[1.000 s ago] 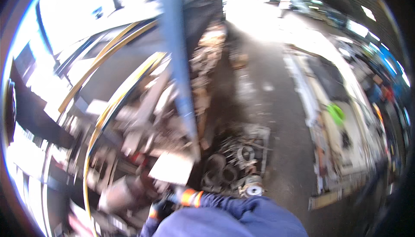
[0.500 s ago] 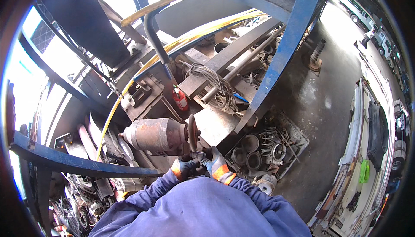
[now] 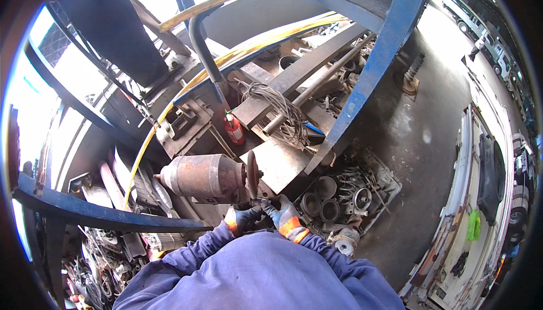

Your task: The person uses a bench grinder to smooth the edges of small metal parts. They repeatedly hold the parts against the spinning wheel, rotate them to treat different sides, and briefly inspect the surfaces before continuing.

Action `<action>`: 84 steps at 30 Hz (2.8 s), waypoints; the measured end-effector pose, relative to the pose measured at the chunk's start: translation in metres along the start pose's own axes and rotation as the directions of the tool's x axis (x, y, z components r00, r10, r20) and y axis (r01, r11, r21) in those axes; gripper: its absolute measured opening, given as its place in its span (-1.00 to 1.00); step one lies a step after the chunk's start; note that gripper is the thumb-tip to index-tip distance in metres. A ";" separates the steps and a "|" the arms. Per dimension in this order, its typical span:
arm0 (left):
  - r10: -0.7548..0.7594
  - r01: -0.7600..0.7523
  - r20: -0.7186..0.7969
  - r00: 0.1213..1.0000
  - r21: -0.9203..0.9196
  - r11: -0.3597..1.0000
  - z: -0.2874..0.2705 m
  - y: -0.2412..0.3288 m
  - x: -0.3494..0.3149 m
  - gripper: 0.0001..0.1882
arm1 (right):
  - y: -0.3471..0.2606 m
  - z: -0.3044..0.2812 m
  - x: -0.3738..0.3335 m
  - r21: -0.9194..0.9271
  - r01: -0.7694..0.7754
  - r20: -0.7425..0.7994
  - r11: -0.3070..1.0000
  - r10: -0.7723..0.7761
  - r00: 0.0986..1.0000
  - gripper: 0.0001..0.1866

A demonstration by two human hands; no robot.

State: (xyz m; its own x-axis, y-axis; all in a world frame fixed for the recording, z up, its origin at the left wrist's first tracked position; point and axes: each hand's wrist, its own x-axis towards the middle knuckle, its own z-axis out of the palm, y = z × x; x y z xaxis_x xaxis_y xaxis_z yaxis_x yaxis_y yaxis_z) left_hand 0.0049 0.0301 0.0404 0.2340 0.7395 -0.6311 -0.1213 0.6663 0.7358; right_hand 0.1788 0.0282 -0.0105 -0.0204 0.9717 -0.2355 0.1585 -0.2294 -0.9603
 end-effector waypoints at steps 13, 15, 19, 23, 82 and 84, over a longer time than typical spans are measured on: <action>-0.029 0.029 0.001 1.000 -0.059 0.998 0.002 -0.009 0.013 -0.70 | -0.004 -0.006 0.005 -0.008 -0.019 -0.001 1.000 0.019 1.000 -0.58; -0.007 0.007 0.013 1.000 -0.023 1.000 0.000 -0.009 0.013 -0.70 | -0.002 -0.005 0.006 -0.088 0.017 -0.009 0.996 -0.018 1.000 -0.58; 0.078 -0.080 0.062 0.995 0.032 0.996 -0.012 -0.023 0.021 -0.69 | -0.009 -0.003 0.002 -0.018 0.072 -0.009 0.997 -0.072 0.997 -0.59; 0.145 -0.150 0.076 0.987 0.067 0.986 -0.009 -0.013 0.011 -0.69 | -0.001 0.000 0.002 -0.020 0.092 -0.009 0.996 -0.092 0.996 -0.59; 0.109 -0.088 0.143 0.984 -0.149 0.985 -0.044 -0.058 0.034 -0.58 | 0.001 0.010 0.008 0.108 -0.016 0.042 0.994 0.012 0.999 -0.51; 0.119 -0.101 0.163 0.979 -0.116 0.988 -0.045 -0.061 0.038 -0.52 | 0.014 0.010 0.012 -0.009 0.087 0.020 0.996 -0.086 0.996 -0.51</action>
State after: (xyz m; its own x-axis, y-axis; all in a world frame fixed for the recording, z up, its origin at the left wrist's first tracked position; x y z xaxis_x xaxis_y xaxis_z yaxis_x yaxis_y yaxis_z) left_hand -0.0227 0.0217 -0.0396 0.3722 0.7879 -0.4907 -0.2549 0.5951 0.7622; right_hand 0.1705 0.0365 -0.0283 -0.0534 0.9866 -0.1544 0.1649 -0.1438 -0.9758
